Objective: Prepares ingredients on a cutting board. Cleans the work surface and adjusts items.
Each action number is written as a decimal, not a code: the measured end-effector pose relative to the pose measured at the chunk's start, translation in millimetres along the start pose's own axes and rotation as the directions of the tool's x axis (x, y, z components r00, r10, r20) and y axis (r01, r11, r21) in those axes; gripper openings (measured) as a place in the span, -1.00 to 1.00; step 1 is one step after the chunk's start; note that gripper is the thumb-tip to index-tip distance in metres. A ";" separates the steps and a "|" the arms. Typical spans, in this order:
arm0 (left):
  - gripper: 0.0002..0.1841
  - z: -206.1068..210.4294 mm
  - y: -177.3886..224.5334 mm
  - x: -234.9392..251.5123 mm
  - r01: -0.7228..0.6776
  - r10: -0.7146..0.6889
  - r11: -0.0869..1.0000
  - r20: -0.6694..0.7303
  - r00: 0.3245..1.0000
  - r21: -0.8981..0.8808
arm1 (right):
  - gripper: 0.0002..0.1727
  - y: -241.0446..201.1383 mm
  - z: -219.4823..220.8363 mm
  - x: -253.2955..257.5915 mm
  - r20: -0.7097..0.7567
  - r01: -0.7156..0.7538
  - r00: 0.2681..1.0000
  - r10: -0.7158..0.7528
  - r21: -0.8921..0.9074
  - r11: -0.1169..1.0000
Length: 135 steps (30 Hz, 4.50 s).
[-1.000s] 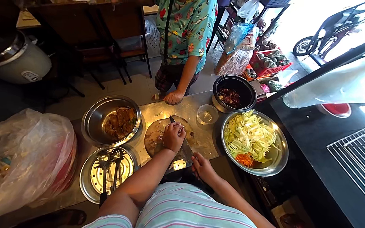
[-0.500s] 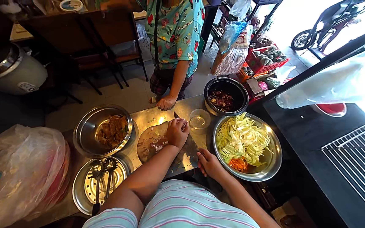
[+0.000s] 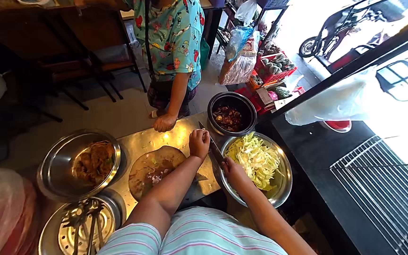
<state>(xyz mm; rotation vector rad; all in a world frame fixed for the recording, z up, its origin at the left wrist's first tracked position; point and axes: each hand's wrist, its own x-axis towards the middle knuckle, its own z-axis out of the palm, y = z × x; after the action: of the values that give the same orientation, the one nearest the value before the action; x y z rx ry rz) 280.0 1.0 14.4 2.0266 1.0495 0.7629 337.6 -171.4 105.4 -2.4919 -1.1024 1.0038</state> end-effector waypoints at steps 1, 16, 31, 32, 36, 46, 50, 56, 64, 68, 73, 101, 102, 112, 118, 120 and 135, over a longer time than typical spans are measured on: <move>-0.70 0.3 -3.2 -2.1 -0.017 0.018 1.000 -0.010 1.000 0.008 | -0.56 -0.7 0.2 -1.4 0.005 -0.003 1.000 0.003 -0.022 1.000; -0.60 -20.2 -6.9 -11.8 -0.090 0.085 0.995 0.107 0.991 0.036 | -0.57 5.4 -19.9 -19.9 0.034 -0.013 0.999 0.013 -0.008 1.000; -0.76 -54.2 9.3 -6.7 -0.017 -0.087 0.967 0.393 0.915 0.253 | -0.56 -3.6 -3.8 -25.6 -0.101 0.042 0.994 -0.038 0.038 0.998; -0.75 -62.4 9.8 -4.3 0.007 -0.105 0.971 0.400 0.911 0.240 | -0.57 -5.6 0.1 -28.5 -0.126 0.071 0.990 -0.066 0.035 0.997; -0.76 -121.7 -17.4 -14.9 -0.081 0.032 0.987 0.319 0.947 0.140 | -0.56 -8.9 20.2 -42.3 -0.123 0.241 0.963 -0.240 -0.012 0.971; -0.41 -204.6 -137.6 -126.1 0.020 -0.173 0.940 0.426 0.888 0.341 | -0.46 -55.1 103.1 -13.4 0.187 0.301 0.949 -0.254 -0.289 0.909; -0.46 -212.1 -127.5 -156.1 -0.116 0.012 0.977 0.500 0.866 0.178 | -0.47 -71.5 119.1 -4.8 0.194 0.306 0.949 -0.249 -0.370 0.877; -0.43 -234.4 -142.8 -194.2 -0.111 0.090 0.986 0.162 0.983 0.128 | -0.50 -50.6 131.5 -16.1 0.234 0.385 0.921 -0.312 -0.424 0.820; -0.23 -218.1 -143.0 -183.9 0.069 -0.109 0.952 0.119 0.987 0.299 | -0.50 -12.4 134.0 -63.9 0.072 0.267 0.963 -0.259 -0.138 0.954; -0.16 -195.8 -139.4 -174.6 0.063 -0.175 0.890 0.209 0.962 0.452 | -0.53 9.2 157.8 -76.5 0.026 0.158 0.986 -0.162 0.121 0.980; -0.09 -183.9 -129.5 -174.8 0.062 -0.193 0.898 0.264 0.945 0.435 | -0.55 4.7 194.0 -97.3 0.059 0.056 0.996 -0.073 0.253 0.966; -0.45 -139.4 -79.6 -141.0 0.285 -0.276 0.957 -0.141 0.951 0.054 | -0.59 -55.0 201.4 -66.5 0.158 0.220 0.932 -0.327 0.469 0.855; -0.45 -133.1 -69.0 -131.0 0.242 -0.236 0.970 -0.145 0.961 0.029 | -0.59 -54.7 188.0 -66.9 0.123 0.219 0.943 -0.309 0.471 0.854; -0.53 -37.5 36.9 -31.3 -0.014 0.005 0.987 -0.059 0.998 -0.162 | -0.53 -30.7 47.1 -38.6 -0.104 0.067 0.993 -0.049 0.173 0.983; -0.55 3.5 24.9 -0.5 0.086 -0.088 0.991 -0.008 0.996 -0.105 | -0.52 -14.4 22.9 -12.8 -0.052 -0.023 0.998 0.032 0.168 0.985; -0.53 5.4 18.1 1.8 0.140 -0.140 0.987 0.009 0.990 -0.084 | -0.51 -10.1 19.8 -11.2 -0.027 -0.055 0.998 0.062 0.192 0.980; -0.57 -38.1 11.1 -16.8 0.125 -0.099 0.981 0.169 0.981 -0.149 | -0.55 8.2 -8.0 -32.3 -0.059 -0.069 0.995 0.086 0.242 0.968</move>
<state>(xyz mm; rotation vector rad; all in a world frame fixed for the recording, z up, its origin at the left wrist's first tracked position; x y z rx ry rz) 247.6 -5.5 42.1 1.8438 0.9697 0.5940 332.1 -199.9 123.5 -2.3700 -0.8154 0.9978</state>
